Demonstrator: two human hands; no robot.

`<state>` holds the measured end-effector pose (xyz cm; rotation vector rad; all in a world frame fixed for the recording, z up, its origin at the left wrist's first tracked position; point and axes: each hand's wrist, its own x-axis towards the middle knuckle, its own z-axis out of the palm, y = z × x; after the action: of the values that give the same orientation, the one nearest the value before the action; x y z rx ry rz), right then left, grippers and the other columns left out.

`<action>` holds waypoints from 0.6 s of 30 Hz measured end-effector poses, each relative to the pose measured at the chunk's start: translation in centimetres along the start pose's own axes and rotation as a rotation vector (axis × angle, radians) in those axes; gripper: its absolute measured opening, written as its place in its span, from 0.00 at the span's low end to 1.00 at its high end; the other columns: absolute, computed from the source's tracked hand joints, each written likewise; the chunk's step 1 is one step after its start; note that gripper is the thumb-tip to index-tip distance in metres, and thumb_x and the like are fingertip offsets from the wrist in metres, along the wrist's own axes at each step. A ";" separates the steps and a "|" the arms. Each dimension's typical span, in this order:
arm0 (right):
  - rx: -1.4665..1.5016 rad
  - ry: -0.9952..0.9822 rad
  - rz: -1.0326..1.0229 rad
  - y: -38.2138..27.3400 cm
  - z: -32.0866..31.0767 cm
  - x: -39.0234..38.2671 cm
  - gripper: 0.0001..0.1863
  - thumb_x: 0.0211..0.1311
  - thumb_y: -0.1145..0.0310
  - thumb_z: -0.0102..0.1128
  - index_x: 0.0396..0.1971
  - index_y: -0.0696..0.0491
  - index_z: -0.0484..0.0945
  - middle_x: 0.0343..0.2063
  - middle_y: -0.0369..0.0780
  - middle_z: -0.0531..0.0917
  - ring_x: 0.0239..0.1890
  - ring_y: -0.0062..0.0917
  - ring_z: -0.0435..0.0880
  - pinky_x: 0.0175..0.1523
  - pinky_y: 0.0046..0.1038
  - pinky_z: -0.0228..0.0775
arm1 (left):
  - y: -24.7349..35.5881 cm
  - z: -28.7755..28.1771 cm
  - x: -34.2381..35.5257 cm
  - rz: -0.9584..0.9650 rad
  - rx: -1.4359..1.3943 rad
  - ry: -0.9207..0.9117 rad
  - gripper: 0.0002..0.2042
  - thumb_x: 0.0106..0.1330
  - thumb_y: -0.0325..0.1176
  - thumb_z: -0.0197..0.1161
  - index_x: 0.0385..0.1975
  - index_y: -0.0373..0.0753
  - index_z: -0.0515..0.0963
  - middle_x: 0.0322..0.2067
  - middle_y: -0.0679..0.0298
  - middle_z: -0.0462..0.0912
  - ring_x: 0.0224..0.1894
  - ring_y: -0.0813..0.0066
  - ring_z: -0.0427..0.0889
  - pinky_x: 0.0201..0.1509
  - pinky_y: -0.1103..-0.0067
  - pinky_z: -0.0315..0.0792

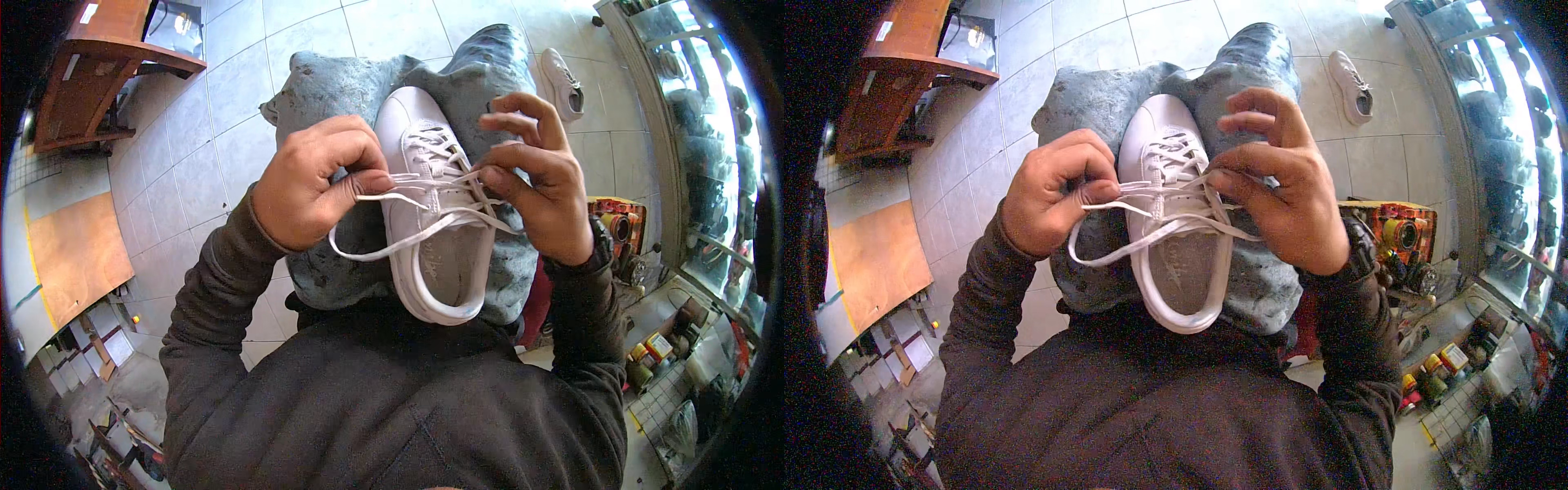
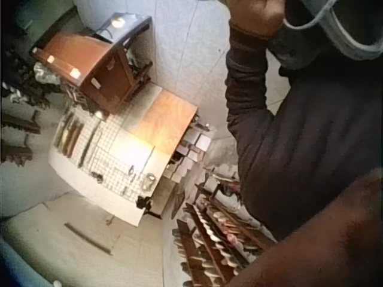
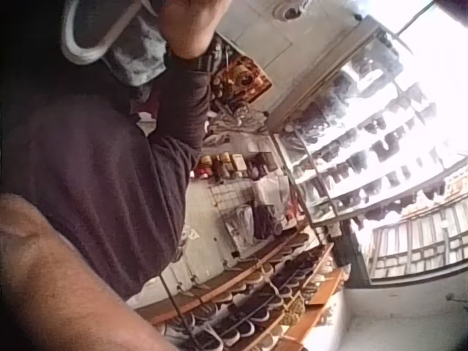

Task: Using a small tool to repair the sole of a white sneaker.

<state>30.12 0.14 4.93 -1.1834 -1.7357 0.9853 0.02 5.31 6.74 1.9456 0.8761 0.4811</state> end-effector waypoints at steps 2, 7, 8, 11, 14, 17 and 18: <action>-0.034 -0.060 0.029 0.1 -0.1 -0.3 0.07 0.65 0.72 0.74 0.39 0.59 0.89 0.58 0.50 0.79 0.59 0.39 0.85 0.60 0.37 0.78 | -0.1 0.2 0.0 0.015 -0.010 0.000 0.09 0.69 0.32 0.74 0.34 0.34 0.82 0.38 0.60 0.83 0.39 0.68 0.82 0.44 0.75 0.74; -0.107 -0.273 -0.091 -0.7 -0.6 0.5 0.10 0.67 0.70 0.73 0.41 0.60 0.87 0.51 0.50 0.85 0.52 0.44 0.88 0.57 0.37 0.80 | 1.5 -0.2 1.7 0.154 0.075 -0.001 0.15 0.67 0.42 0.77 0.41 0.36 0.87 0.43 0.57 0.87 0.43 0.63 0.86 0.45 0.71 0.77; -0.089 -0.321 -0.112 -0.8 -0.6 0.9 0.12 0.65 0.69 0.73 0.44 0.59 0.87 0.49 0.49 0.85 0.52 0.45 0.86 0.55 0.38 0.80 | 2.0 -0.2 2.0 0.189 0.123 -0.048 0.15 0.67 0.43 0.77 0.41 0.37 0.87 0.42 0.57 0.87 0.42 0.62 0.86 0.44 0.70 0.78; -0.213 -0.464 -0.272 -1.0 -0.9 2.0 0.14 0.63 0.70 0.73 0.47 0.57 0.85 0.44 0.47 0.85 0.49 0.45 0.85 0.54 0.40 0.80 | 3.7 0.8 2.3 0.217 0.369 -0.153 0.12 0.62 0.39 0.75 0.35 0.36 0.85 0.35 0.55 0.84 0.39 0.53 0.86 0.42 0.63 0.80; -0.245 -0.489 -0.213 -1.2 -0.7 2.2 0.15 0.60 0.70 0.72 0.46 0.55 0.85 0.43 0.45 0.84 0.48 0.46 0.84 0.53 0.43 0.79 | 4.8 2.2 1.9 0.236 0.535 -0.168 0.09 0.55 0.33 0.73 0.29 0.36 0.79 0.32 0.56 0.80 0.37 0.51 0.84 0.41 0.59 0.80; -0.320 -0.412 -0.227 -1.3 0.1 1.5 0.14 0.59 0.70 0.72 0.45 0.55 0.85 0.45 0.44 0.83 0.50 0.45 0.82 0.54 0.42 0.79 | 4.7 2.4 1.8 0.277 0.506 -0.149 0.09 0.57 0.32 0.72 0.31 0.36 0.79 0.34 0.57 0.81 0.39 0.51 0.84 0.42 0.60 0.80; -0.319 -0.384 -0.233 -1.3 0.3 1.2 0.14 0.59 0.71 0.72 0.45 0.55 0.85 0.46 0.44 0.82 0.50 0.44 0.82 0.53 0.42 0.79 | 4.6 2.6 1.8 0.273 0.507 -0.155 0.09 0.57 0.31 0.71 0.32 0.36 0.79 0.34 0.57 0.81 0.39 0.51 0.84 0.42 0.61 0.80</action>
<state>29.14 0.87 6.25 -0.9936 -2.3464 0.8525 4.60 3.61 9.41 2.5493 0.6774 0.2716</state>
